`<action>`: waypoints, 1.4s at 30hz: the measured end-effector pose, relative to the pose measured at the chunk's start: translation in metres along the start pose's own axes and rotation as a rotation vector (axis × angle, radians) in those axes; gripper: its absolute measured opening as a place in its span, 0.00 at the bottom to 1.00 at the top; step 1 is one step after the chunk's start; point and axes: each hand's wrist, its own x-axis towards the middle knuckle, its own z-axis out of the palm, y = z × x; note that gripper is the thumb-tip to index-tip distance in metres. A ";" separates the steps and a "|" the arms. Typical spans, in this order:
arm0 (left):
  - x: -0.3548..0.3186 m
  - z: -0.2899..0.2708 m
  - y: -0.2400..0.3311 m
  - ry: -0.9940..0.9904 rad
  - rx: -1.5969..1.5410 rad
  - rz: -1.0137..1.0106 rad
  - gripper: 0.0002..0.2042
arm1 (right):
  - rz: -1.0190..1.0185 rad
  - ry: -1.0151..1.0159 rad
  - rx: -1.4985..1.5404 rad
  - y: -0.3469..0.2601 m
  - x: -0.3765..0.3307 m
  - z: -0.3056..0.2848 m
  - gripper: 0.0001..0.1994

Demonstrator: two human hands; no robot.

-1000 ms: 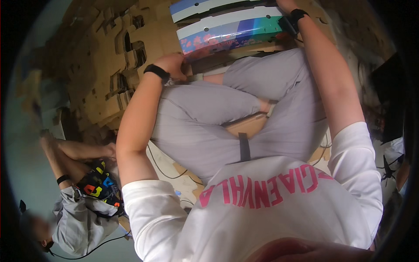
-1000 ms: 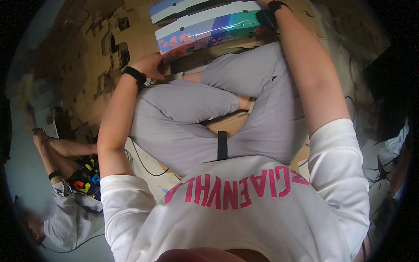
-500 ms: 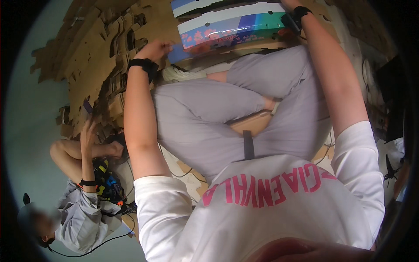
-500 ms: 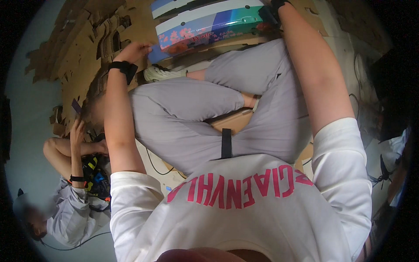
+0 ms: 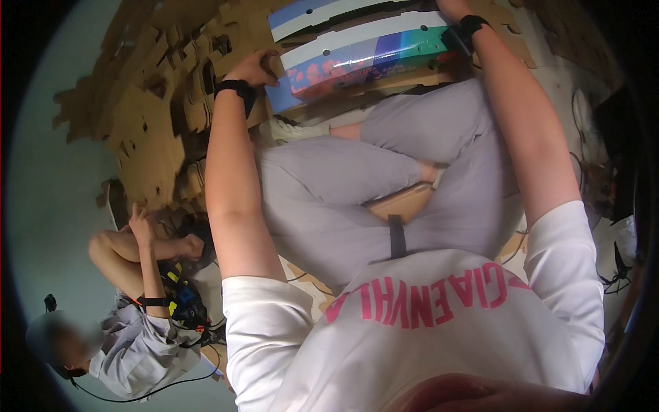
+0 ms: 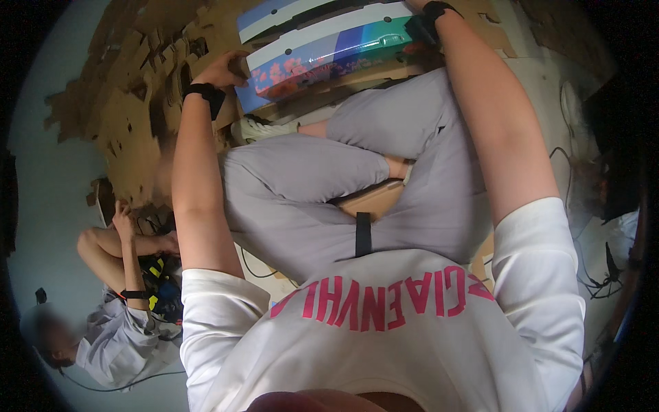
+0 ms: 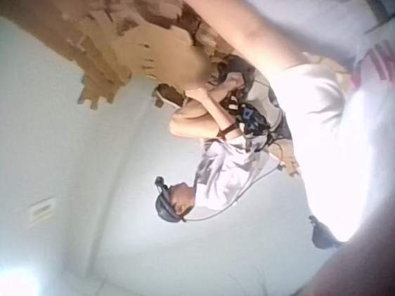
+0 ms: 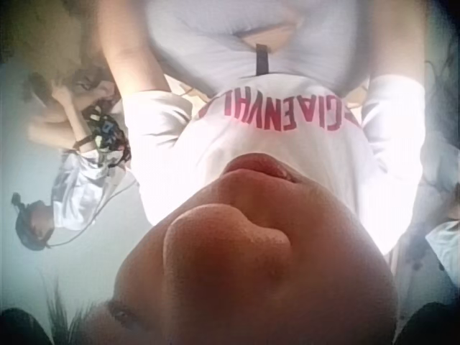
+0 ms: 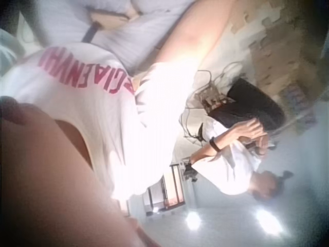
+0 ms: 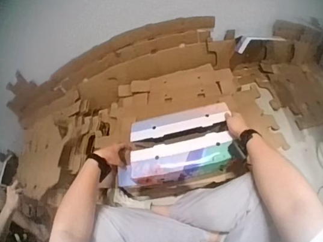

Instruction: Assemble cardboard shipping or storage boxes from flat components while sitting on the floor.

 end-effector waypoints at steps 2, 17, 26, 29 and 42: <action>0.003 -0.002 -0.002 0.028 0.123 -0.007 0.46 | -0.001 -0.005 0.037 -0.001 0.000 0.001 0.23; 0.005 -0.054 0.013 0.442 0.151 0.077 0.26 | -0.016 0.028 -0.024 -0.002 0.000 0.000 0.24; 0.123 -0.079 -0.027 0.654 -0.125 -0.045 0.37 | 0.044 -0.026 0.157 -0.008 -0.008 -0.001 0.23; 0.168 -0.086 -0.046 0.730 -0.163 -0.044 0.41 | 0.010 -0.036 0.163 -0.009 -0.010 -0.004 0.22; 0.083 -0.071 -0.017 0.451 -0.148 0.165 0.17 | 0.066 -0.032 0.046 -0.009 -0.009 -0.001 0.24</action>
